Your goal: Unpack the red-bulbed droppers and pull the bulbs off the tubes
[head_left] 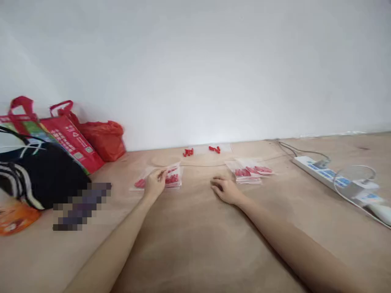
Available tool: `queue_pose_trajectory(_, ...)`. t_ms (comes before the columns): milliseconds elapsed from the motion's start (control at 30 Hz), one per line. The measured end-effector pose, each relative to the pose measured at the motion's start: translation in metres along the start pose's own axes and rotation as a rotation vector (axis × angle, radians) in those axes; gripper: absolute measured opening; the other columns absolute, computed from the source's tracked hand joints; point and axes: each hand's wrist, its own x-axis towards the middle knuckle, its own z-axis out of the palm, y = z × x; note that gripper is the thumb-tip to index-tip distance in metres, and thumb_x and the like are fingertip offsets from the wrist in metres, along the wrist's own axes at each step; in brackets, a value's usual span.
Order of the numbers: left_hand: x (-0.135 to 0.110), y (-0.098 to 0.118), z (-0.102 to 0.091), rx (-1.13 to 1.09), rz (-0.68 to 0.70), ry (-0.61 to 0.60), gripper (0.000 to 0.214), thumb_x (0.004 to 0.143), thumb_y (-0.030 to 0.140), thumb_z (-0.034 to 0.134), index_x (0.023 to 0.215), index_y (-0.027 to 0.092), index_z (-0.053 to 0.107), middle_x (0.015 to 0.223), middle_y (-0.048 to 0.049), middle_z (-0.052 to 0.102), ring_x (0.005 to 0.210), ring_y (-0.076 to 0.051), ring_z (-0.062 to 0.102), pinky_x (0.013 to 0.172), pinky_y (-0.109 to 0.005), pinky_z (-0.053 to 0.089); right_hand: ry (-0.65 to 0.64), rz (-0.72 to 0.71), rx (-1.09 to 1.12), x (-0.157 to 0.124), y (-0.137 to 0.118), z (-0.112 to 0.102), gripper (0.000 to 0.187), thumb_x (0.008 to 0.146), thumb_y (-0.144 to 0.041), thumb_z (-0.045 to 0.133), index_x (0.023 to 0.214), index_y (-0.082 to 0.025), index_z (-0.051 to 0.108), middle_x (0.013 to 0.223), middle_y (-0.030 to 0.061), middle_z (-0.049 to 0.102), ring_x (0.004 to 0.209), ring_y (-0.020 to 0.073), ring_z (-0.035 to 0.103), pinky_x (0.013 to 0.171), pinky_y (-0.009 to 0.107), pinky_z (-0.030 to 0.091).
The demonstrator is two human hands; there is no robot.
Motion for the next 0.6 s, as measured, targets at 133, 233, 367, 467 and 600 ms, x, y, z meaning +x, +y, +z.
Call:
queue_pose_trajectory(133,-0.009,0.020,0.023,-0.008,-0.020,0.079,0.024,0.079,0.031,0.043,0.075,0.014,0.059,0.071,-0.0052,0.061,0.068,-0.016,0.058,0.063,-0.027,0.046,0.008,0.025,0.037,0.001,0.001,0.001,0.024,0.077,-0.021,0.048,0.096,-0.016,0.062,0.107,0.0097,0.058,0.097,0.0189,0.054,0.088,0.032,0.041)
queue_pose_trajectory(233,-0.020,0.040,0.042,-0.035,0.045,0.033,0.020,0.080,0.028,0.044,0.074,0.015,0.058,0.073,-0.0052,0.061,0.070,-0.016,0.057,0.065,-0.027,0.046,0.024,0.054,0.072,0.002,0.003,0.003,0.029,0.075,-0.022,0.051,0.102,-0.015,0.058,0.103,0.0102,0.058,0.097,0.0196,0.053,0.087,0.034,0.042)
queue_pose_trajectory(367,-0.037,0.060,0.061,-0.080,0.174,-0.101,0.017,0.080,0.022,0.046,0.070,0.016,0.058,0.073,-0.0034,0.061,0.074,-0.015,0.057,0.071,-0.028,0.046,0.132,0.083,0.097,0.001,0.004,0.002,0.052,0.072,-0.024,0.055,0.121,-0.015,0.040,0.110,0.0124,0.051,0.096,0.0200,0.052,0.086,0.037,0.042)
queue_pose_trajectory(467,-0.048,0.064,0.065,-0.124,0.275,-0.284,0.015,0.081,0.019,0.047,0.073,0.017,0.059,0.078,-0.0030,0.062,0.076,-0.014,0.058,0.071,-0.027,0.046,0.195,-0.009,0.058,-0.001,0.000,0.000,0.059,0.071,-0.028,0.058,0.125,-0.017,0.036,0.116,0.0129,0.044,0.099,0.0204,0.049,0.086,0.037,0.042)
queue_pose_trajectory(600,-0.055,0.060,0.061,-0.152,0.346,-0.475,0.013,0.080,0.016,0.049,0.080,0.018,0.062,0.083,-0.0028,0.063,0.079,-0.014,0.059,0.072,-0.027,0.047,0.171,-0.215,-0.047,-0.001,-0.006,0.000,0.025,0.077,-0.023,0.052,0.102,-0.020,0.056,0.104,0.0089,0.051,0.086,0.0168,0.051,0.077,0.032,0.043)
